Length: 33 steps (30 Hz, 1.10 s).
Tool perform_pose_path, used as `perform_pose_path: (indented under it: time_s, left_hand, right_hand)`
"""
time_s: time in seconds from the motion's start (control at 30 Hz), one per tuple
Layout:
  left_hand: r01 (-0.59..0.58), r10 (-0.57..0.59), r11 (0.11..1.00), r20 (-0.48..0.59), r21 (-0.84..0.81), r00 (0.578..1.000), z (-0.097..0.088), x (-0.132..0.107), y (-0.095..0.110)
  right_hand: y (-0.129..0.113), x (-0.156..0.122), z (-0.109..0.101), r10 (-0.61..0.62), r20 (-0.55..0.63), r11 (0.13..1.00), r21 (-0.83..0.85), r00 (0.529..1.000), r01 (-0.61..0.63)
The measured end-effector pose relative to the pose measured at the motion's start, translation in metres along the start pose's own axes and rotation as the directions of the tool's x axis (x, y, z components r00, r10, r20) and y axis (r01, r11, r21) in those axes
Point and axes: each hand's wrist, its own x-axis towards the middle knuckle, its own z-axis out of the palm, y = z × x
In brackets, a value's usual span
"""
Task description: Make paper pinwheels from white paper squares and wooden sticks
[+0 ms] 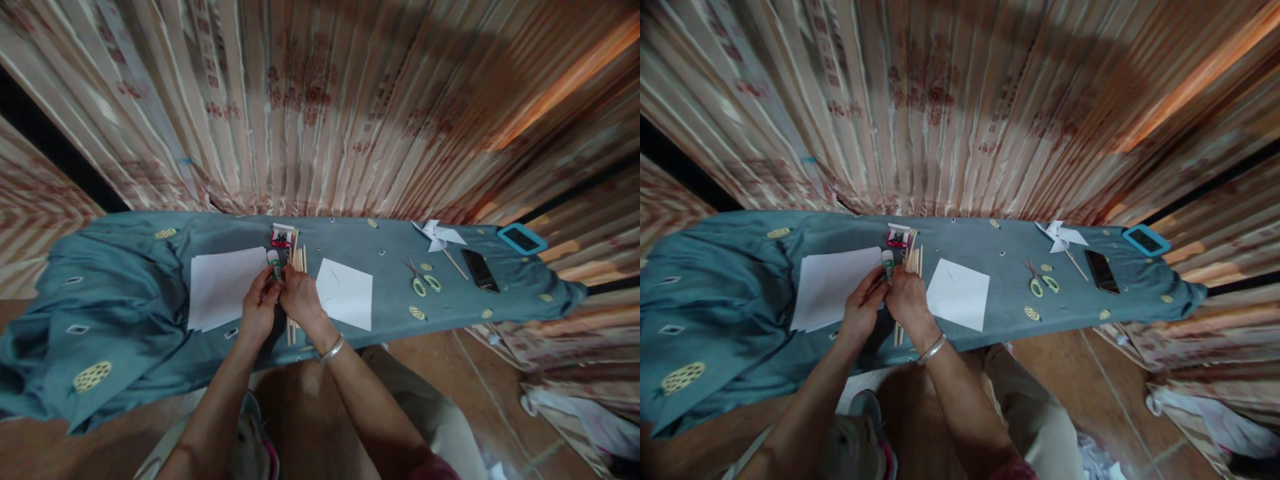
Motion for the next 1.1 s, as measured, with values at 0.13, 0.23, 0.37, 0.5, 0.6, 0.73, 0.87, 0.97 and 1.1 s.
perform_pose_path:
  time_s: [0.13,0.23,0.37,0.5,0.6,0.73,0.87,0.97,1.1]
  left_hand:
    - [-0.078,0.076,0.987,0.024,0.142,0.997,-0.003,0.002,-0.003]
    - [-0.253,0.250,0.913,0.051,0.320,0.967,0.000,-0.005,0.003]
    - [-0.635,0.520,0.659,0.366,0.403,0.772,0.021,-0.032,0.010]
    - [-0.783,0.506,0.516,0.614,0.348,0.606,0.055,-0.062,0.004]
    - [-0.789,0.438,0.495,0.680,0.363,0.588,0.075,-0.068,-0.003]
    - [-0.776,0.361,0.485,0.716,0.404,0.598,0.090,-0.060,-0.005]
    - [-0.762,0.318,0.464,0.718,0.451,0.619,0.095,-0.056,-0.003]
    - [-0.776,0.329,0.444,0.725,0.447,0.606,0.095,-0.057,-0.004]
    - [-0.824,0.384,0.391,0.741,0.411,0.552,0.095,-0.057,-0.005]
  right_hand:
    - [0.011,-0.023,-0.014,-0.140,-0.059,0.989,-0.048,0.988,0.137]
    - [0.044,-0.055,-0.032,-0.241,-0.172,0.970,-0.065,0.955,0.233]
    - [0.108,-0.100,-0.055,-0.271,-0.250,0.961,-0.132,0.930,0.245]
    - [0.154,-0.130,-0.067,-0.201,-0.245,0.978,-0.112,0.948,0.179]
    - [0.168,-0.135,-0.070,-0.185,-0.160,0.982,-0.060,0.970,0.178]
    - [0.174,-0.124,-0.077,-0.212,-0.032,0.977,-0.047,0.977,0.210]
    - [0.179,-0.112,-0.085,-0.217,0.047,0.974,-0.049,0.975,0.219]
    - [0.183,-0.110,-0.087,-0.195,0.058,0.981,-0.010,0.979,0.196]
    - [0.188,-0.114,-0.086,-0.165,0.034,0.982,0.095,0.986,0.162]
